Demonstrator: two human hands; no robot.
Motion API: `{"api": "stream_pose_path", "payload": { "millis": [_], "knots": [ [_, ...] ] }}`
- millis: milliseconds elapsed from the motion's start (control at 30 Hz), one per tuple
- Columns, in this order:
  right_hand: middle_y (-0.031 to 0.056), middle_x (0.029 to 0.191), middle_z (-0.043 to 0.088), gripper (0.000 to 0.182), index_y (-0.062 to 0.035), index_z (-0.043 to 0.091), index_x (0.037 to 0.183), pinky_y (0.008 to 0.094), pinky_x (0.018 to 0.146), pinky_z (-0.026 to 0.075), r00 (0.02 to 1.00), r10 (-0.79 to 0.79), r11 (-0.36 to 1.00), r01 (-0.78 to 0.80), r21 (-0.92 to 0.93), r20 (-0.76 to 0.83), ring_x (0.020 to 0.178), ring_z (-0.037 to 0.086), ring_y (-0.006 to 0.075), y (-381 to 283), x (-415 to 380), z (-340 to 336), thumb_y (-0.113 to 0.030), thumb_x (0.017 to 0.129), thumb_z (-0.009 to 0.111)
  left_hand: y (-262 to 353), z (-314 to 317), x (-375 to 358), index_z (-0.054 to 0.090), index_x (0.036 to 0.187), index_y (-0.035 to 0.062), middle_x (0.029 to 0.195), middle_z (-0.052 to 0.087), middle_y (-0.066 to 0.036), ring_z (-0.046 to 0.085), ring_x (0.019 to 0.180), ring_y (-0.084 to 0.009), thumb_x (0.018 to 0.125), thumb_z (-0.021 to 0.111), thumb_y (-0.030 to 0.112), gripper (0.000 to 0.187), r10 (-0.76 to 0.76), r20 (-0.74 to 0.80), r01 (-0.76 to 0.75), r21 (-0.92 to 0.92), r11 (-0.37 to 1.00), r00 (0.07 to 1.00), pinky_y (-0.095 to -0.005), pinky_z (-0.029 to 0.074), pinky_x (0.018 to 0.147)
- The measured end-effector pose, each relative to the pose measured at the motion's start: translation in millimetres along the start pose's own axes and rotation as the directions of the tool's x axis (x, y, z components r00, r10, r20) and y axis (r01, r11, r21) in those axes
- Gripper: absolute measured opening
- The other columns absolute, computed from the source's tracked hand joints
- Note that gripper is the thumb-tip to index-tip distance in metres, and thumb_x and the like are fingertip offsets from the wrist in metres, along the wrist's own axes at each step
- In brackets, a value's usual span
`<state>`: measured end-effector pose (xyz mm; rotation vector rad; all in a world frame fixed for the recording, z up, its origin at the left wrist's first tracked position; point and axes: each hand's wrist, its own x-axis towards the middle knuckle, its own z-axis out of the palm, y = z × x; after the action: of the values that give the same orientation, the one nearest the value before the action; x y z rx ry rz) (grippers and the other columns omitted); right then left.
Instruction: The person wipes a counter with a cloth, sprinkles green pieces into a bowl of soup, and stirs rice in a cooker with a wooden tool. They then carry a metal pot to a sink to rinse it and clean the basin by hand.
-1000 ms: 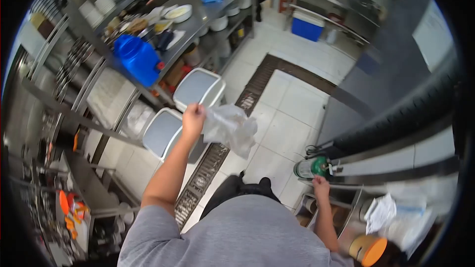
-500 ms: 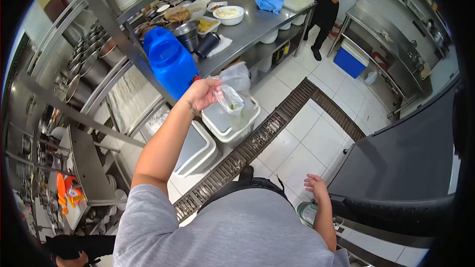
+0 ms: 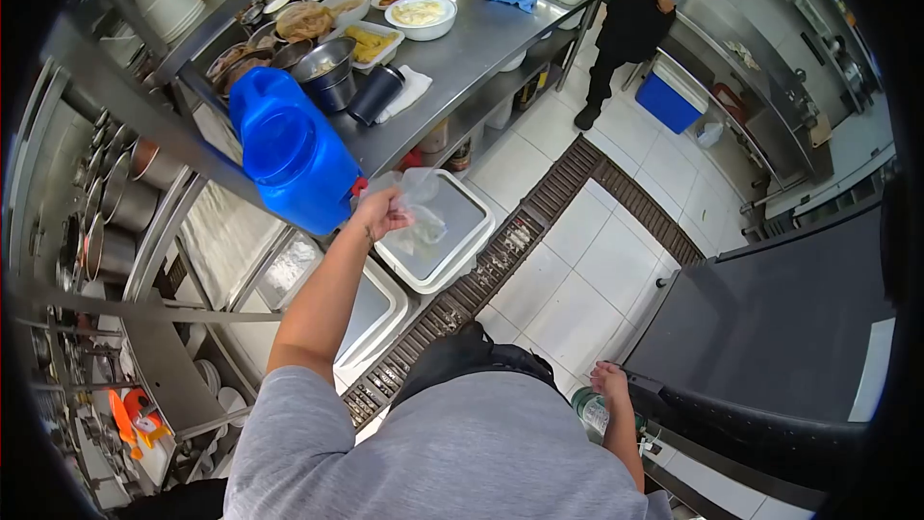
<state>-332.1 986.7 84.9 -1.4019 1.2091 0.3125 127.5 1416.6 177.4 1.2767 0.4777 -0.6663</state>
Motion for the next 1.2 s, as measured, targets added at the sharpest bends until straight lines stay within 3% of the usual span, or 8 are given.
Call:
{"api": "stream_pose_path", "payload": {
  "millis": [233, 633, 800, 1000, 1067, 1100, 1133, 1200],
  "knots": [
    [0.0085, 0.089, 0.067, 0.035, -0.0066, 0.064, 0.113, 0.0307, 0.065, 0.049, 0.999, 0.049, 0.933, -0.049, -0.355, -0.011, 0.071, 0.063, 0.0185, 55.7, -18.7, 10.1, -0.022, 0.08, 0.064, -150.8, -101.3, 143.3, 0.055, 0.106, 0.0069, 0.096, 0.058, -0.014, 0.058, 0.076, -0.0299, 0.085, 0.057, 0.015, 0.023, -0.052, -0.483, -0.02, -0.143, 0.99, 0.874, -0.0441, 0.054, 0.069],
    [0.0106, 0.118, 0.061, 0.04, -0.0135, 0.065, 0.113, 0.0357, 0.093, 0.045, 0.998, 0.06, 0.517, -0.017, -0.856, 0.017, 0.109, 0.058, 0.0294, 67.6, -68.5, -6.1, -0.037, 0.081, 0.059, -278.5, -46.6, 241.1, 0.059, 0.105, 0.0049, 0.096, 0.058, -0.017, 0.059, 0.077, -0.0263, 0.09, 0.048, 0.023, 0.026, -0.138, -0.178, 0.188, 0.308, 0.933, 0.974, -0.0436, 0.049, 0.057],
    [0.0112, 0.117, 0.062, 0.043, -0.0117, 0.063, 0.116, 0.0364, 0.093, 0.045, 0.984, 0.166, 0.626, -0.151, -0.765, -0.058, 0.107, 0.059, 0.0287, 60.8, -78.1, -4.1, -0.038, 0.082, 0.058, -318.5, -64.0, 243.0, 0.059, 0.114, 0.0092, 0.113, 0.061, -0.019, 0.061, 0.094, -0.0358, 0.094, 0.041, 0.029, 0.034, 0.18, 0.029, -0.048, 0.994, 0.1, 0.983, -0.048, 0.05, 0.076],
    [0.0127, 0.117, 0.062, 0.043, -0.0127, 0.064, 0.116, 0.0374, 0.094, 0.044, 0.991, 0.091, 0.68, -0.135, -0.721, -0.099, 0.109, 0.058, 0.0305, 74.4, -87.1, -14.3, -0.038, 0.081, 0.058, -269.3, -71.9, 187.4, 0.064, 0.107, -0.0013, 0.11, 0.062, -0.024, 0.059, 0.105, -0.0395, 0.084, 0.052, 0.038, 0.047, -0.098, 0.322, -0.33, 0.826, -0.458, 0.942, -0.0462, 0.047, 0.089],
    [0.0138, 0.117, 0.062, 0.043, -0.0134, 0.063, 0.116, 0.0386, 0.095, 0.044, 0.983, 0.12, 0.694, -0.182, -0.696, -0.137, 0.109, 0.057, 0.0311, 89.5, -87.3, -17.6, -0.038, 0.081, 0.058, -179.7, 10.0, 82.9, 0.065, 0.099, -0.0019, 0.1, 0.064, -0.025, 0.062, 0.097, -0.0391, 0.08, 0.061, 0.035, 0.041, 0.116, -0.197, 0.19, 0.979, 0.069, 0.973, -0.0475, 0.05, 0.083],
    [0.0144, 0.117, 0.062, 0.043, -0.0138, 0.063, 0.116, 0.0391, 0.095, 0.044, 0.979, 0.139, 0.7, -0.203, -0.685, -0.148, 0.11, 0.057, 0.0314, 96.5, -89.9, -18.4, -0.038, 0.081, 0.058, -232.7, -52.3, 143.1, 0.07, 0.087, 0.0024, 0.1, 0.065, -0.024, 0.061, 0.095, -0.0401, 0.077, 0.063, 0.033, 0.034, 0.389, 0.125, 0.02, 0.937, -0.348, 0.913, -0.0444, 0.048, 0.087],
    [0.0144, 0.117, 0.062, 0.043, -0.0138, 0.063, 0.116, 0.0391, 0.095, 0.044, 0.977, 0.14, 0.721, -0.213, -0.659, -0.162, 0.11, 0.057, 0.0314, 107.5, -93.2, -18.8, -0.038, 0.081, 0.058, -180.0, 9.7, 75.1, 0.056, 0.106, -0.0033, 0.105, 0.059, -0.019, 0.061, 0.096, -0.0374, 0.083, 0.057, 0.036, 0.045, 0.571, -0.273, 0.26, 0.96, 0.107, 0.775, -0.0469, 0.051, 0.082],
    [0.0136, 0.118, 0.062, 0.043, -0.0141, 0.063, 0.116, 0.0388, 0.095, 0.044, 0.979, 0.121, 0.726, -0.201, -0.658, -0.166, 0.11, 0.056, 0.0305, 124.2, -97.3, -18.5, -0.038, 0.081, 0.058, -233.0, -48.0, 158.2, 0.051, 0.101, -0.0019, 0.092, 0.061, -0.016, 0.063, 0.084, -0.0278, 0.088, 0.051, 0.029, 0.034, 0.79, -0.202, 0.192, 0.975, 0.109, 0.579, -0.0429, 0.054, 0.069]
  ]
}}
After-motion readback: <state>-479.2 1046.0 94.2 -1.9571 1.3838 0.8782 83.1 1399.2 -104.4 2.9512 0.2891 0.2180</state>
